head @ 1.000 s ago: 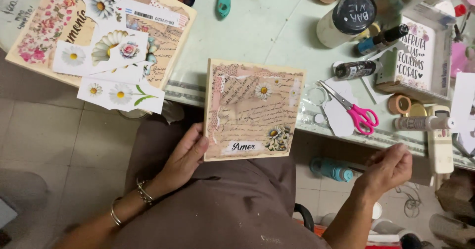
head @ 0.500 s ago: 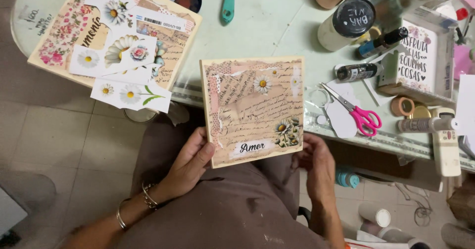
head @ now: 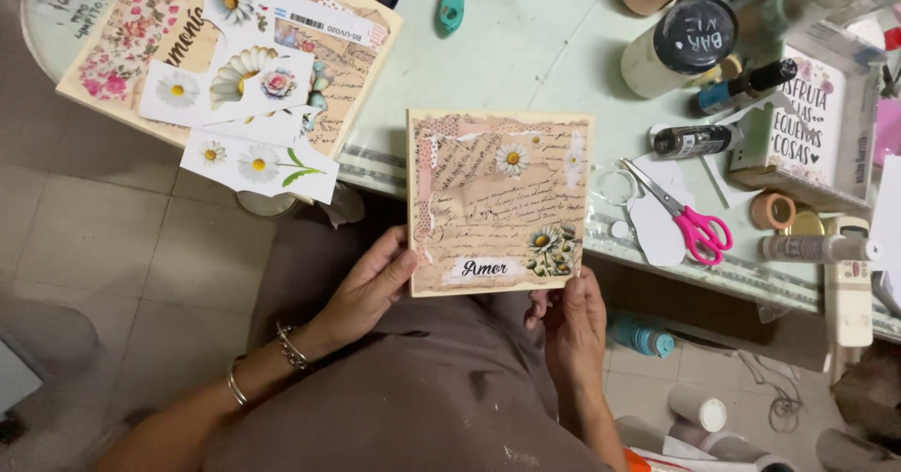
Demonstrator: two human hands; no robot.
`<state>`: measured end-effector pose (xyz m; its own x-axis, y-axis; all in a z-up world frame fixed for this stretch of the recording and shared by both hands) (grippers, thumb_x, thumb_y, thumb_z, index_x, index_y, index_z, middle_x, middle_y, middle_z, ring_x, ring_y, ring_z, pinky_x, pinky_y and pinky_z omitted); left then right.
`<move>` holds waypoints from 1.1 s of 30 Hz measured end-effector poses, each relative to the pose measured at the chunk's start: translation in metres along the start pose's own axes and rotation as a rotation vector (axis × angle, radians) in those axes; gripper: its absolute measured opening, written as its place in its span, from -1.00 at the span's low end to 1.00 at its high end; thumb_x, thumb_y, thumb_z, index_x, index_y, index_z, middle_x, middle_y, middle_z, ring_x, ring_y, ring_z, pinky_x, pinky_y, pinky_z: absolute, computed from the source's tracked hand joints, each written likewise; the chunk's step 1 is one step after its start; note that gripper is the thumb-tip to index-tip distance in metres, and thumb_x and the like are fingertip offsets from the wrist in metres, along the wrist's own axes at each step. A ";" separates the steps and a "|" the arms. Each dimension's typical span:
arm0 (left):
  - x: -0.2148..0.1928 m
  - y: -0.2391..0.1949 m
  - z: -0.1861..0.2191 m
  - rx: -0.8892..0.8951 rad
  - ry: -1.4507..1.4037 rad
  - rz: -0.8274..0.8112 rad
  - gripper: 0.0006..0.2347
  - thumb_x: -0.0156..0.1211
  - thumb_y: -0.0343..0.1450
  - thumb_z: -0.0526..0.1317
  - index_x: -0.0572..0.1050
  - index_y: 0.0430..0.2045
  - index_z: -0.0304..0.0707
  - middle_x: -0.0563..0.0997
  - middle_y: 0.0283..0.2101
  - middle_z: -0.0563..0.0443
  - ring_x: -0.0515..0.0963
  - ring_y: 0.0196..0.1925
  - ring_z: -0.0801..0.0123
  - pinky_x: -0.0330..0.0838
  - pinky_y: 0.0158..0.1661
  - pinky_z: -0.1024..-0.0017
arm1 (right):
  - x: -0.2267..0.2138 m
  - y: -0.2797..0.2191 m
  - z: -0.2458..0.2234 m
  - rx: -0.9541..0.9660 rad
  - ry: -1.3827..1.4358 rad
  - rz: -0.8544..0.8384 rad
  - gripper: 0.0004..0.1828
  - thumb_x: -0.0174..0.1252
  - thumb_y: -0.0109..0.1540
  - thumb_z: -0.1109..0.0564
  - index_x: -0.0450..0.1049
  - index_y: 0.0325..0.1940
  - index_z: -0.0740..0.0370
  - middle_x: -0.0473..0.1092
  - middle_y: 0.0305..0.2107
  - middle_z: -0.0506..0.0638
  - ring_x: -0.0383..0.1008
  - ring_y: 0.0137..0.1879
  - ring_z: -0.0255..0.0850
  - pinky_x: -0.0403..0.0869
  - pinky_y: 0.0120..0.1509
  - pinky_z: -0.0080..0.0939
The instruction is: Cutting out paper decorations and assembling a handmade card on a cluttered craft table
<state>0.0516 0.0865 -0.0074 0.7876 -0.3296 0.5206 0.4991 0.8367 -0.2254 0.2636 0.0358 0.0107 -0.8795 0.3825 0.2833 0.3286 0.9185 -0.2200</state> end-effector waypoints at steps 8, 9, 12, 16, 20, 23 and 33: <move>-0.007 0.001 -0.004 -0.035 0.102 0.030 -0.62 -0.09 0.36 -0.10 0.27 0.07 -0.16 0.47 -0.12 0.18 0.28 -0.34 0.75 0.07 -0.50 0.76 | 0.002 0.001 -0.001 -0.022 0.031 -0.018 -0.74 -0.08 0.26 -0.04 0.25 -0.21 0.21 0.29 -0.56 0.05 0.22 -0.53 -0.33 0.29 -0.55 -0.37; -0.006 0.003 -0.004 -0.033 0.067 0.024 -0.62 -0.08 0.35 -0.10 0.28 0.05 -0.17 0.48 -0.11 0.13 0.34 -0.27 0.72 0.08 -0.49 0.75 | 0.002 0.001 0.000 -0.032 0.035 -0.024 -0.73 -0.07 0.25 -0.05 0.25 -0.21 0.21 0.30 -0.55 0.06 0.23 -0.51 -0.33 0.29 -0.55 -0.38; 0.000 0.003 0.001 0.024 -0.074 -0.047 -0.61 -0.10 0.36 -0.23 0.19 0.10 -0.30 0.42 0.06 -0.08 0.40 0.06 0.38 0.33 -0.09 0.57 | 0.006 0.001 0.000 -0.012 0.055 -0.028 -0.75 -0.06 0.25 -0.04 0.25 -0.21 0.19 0.30 -0.55 0.03 0.23 -0.54 -0.33 0.29 -0.55 -0.39; 0.004 0.003 0.003 0.004 -0.268 -0.080 -0.60 -0.11 0.35 -0.31 0.14 0.11 -0.36 0.38 0.07 -0.20 0.42 0.06 0.17 0.43 -0.05 0.34 | 0.013 -0.002 -0.002 -0.003 0.071 -0.039 -0.77 -0.08 0.26 -0.03 0.24 -0.21 0.18 0.28 -0.56 0.00 0.22 -0.52 -0.34 0.27 -0.54 -0.38; 0.003 0.003 0.002 -0.001 -0.312 -0.083 -0.63 -0.08 0.34 -0.30 0.18 0.05 -0.40 0.40 0.02 -0.23 0.44 0.02 0.19 0.42 -0.07 0.35 | 0.008 -0.004 0.000 0.010 0.052 0.017 -0.73 -0.08 0.25 -0.06 0.25 -0.21 0.20 0.29 -0.56 0.03 0.20 -0.53 -0.33 0.24 -0.56 -0.36; 0.004 0.005 0.005 0.011 -0.337 -0.075 -0.64 -0.06 0.33 -0.32 0.20 0.02 -0.42 0.40 0.03 -0.23 0.42 0.04 0.20 0.40 -0.04 0.35 | 0.007 -0.004 0.001 0.023 0.048 0.046 -0.70 -0.05 0.23 -0.08 0.25 -0.21 0.21 0.30 -0.55 0.04 0.20 -0.52 -0.32 0.25 -0.55 -0.35; 0.000 0.007 -0.002 -0.012 -0.325 -0.035 -0.62 -0.02 0.30 -0.27 0.22 -0.01 -0.38 0.43 0.01 -0.20 0.44 0.01 0.24 0.37 -0.05 0.40 | 0.004 -0.002 0.006 0.009 0.016 0.058 -0.69 -0.06 0.24 -0.10 0.24 -0.19 0.19 0.29 -0.57 0.03 0.22 -0.53 -0.31 0.28 -0.57 -0.36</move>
<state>0.0560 0.0920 -0.0104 0.6140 -0.1994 0.7637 0.5296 0.8215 -0.2113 0.2578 0.0347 0.0068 -0.8535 0.4363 0.2848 0.3755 0.8941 -0.2443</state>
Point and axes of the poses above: each hand's wrist, its own y-axis towards the middle knuckle, its own x-axis out of the palm, z = x × y, the point moved 10 cm from there along y, towards the middle knuckle
